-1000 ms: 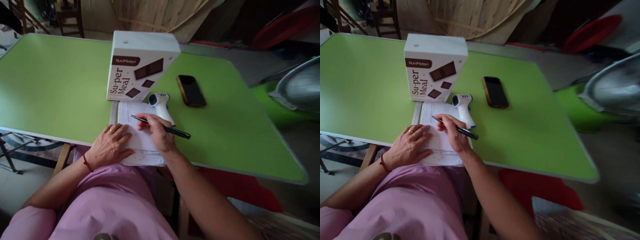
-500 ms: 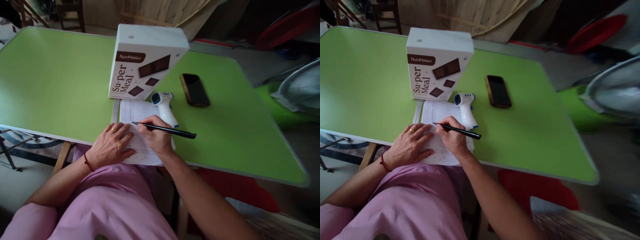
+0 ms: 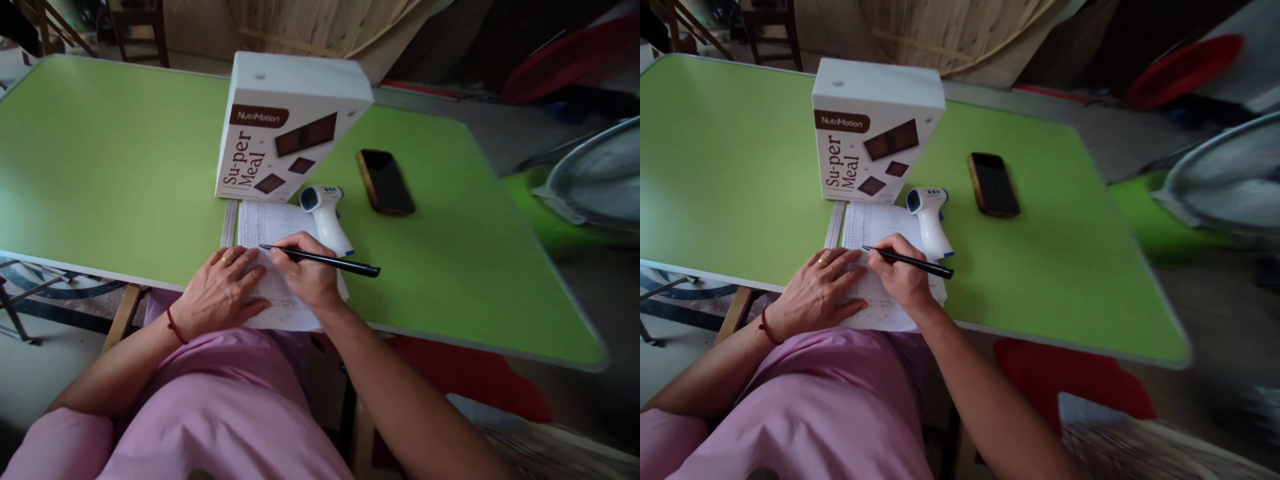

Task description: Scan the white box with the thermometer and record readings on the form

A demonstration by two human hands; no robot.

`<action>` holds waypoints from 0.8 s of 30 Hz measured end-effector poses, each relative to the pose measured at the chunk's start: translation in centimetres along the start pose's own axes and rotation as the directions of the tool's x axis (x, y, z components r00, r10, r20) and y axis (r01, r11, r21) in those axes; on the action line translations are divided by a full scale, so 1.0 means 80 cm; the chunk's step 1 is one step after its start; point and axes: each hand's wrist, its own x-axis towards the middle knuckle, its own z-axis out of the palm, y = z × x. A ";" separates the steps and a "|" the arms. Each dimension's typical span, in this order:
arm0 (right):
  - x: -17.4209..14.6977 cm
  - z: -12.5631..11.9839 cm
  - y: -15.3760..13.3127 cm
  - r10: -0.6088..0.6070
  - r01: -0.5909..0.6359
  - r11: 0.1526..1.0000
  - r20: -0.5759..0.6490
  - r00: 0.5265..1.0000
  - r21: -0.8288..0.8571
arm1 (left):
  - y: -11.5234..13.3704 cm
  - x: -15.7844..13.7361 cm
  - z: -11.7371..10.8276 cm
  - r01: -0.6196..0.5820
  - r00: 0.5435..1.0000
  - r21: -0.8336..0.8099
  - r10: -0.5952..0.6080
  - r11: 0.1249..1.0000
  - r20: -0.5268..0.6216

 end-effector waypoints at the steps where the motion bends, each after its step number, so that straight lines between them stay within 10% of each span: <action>1: 0.000 0.000 0.000 0.000 0.000 1.000 0.002 1.000 -0.005 | 0.000 0.000 0.000 0.000 1.000 0.002 0.000 1.000 0.007; 24: 0.000 0.002 -0.002 0.042 -0.042 0.999 -0.051 0.998 0.001 | 0.000 0.000 -0.001 0.012 1.000 -0.005 -0.012 1.000 0.021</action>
